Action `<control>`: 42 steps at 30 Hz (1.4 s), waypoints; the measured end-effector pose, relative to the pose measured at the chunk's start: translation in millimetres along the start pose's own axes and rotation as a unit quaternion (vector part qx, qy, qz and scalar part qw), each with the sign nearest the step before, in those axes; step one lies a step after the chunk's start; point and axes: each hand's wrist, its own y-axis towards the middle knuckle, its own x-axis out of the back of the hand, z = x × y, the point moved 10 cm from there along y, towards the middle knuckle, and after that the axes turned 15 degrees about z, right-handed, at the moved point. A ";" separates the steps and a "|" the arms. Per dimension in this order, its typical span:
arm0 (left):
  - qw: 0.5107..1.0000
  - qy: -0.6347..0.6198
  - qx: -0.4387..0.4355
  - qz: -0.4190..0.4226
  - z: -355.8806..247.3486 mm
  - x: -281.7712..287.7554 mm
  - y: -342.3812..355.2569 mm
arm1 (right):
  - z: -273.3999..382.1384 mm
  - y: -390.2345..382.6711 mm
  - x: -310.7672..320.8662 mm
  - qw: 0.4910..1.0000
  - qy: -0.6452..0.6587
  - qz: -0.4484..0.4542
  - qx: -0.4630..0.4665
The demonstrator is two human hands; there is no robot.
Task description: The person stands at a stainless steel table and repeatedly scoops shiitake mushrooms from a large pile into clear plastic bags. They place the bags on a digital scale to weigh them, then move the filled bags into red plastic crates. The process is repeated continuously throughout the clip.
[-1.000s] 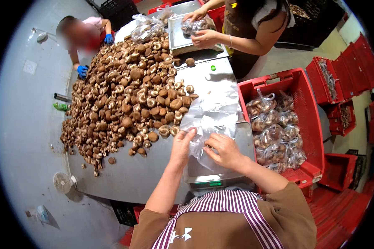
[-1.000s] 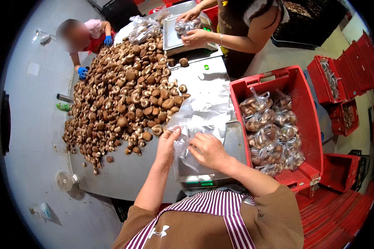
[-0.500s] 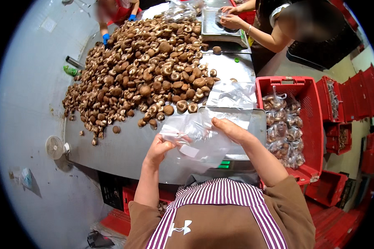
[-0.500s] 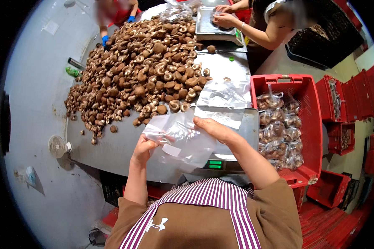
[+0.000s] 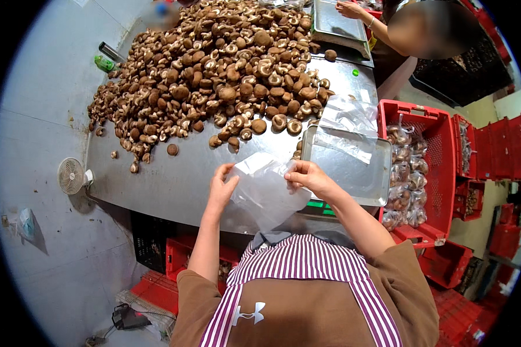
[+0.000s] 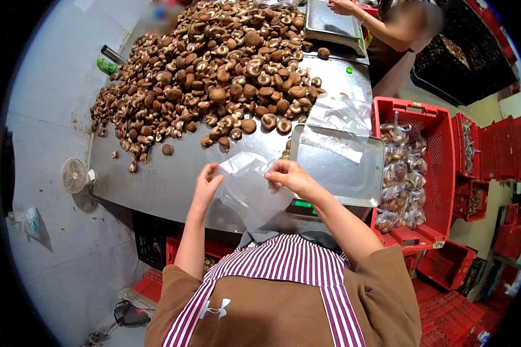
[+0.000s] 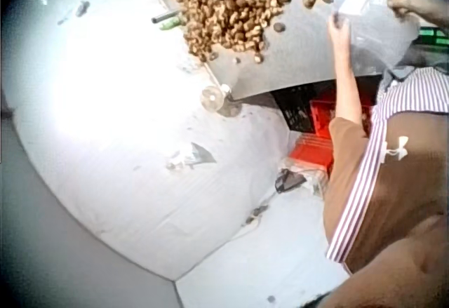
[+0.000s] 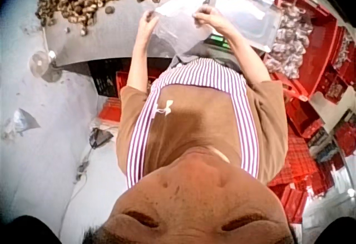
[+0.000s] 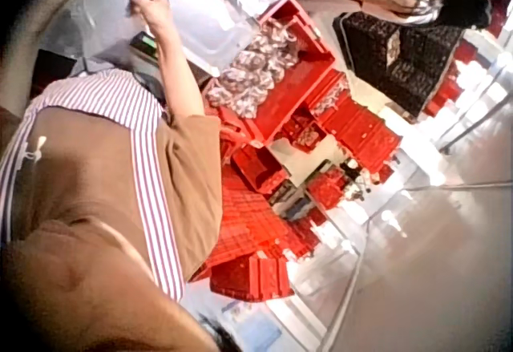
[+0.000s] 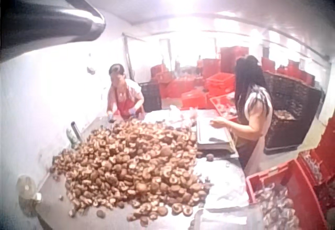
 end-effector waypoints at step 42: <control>0.959 0.253 -0.127 0.015 -24.3 58.0 -36.0 | 83.2 30.5 -51.0 0.727 -0.554 -0.398 0.077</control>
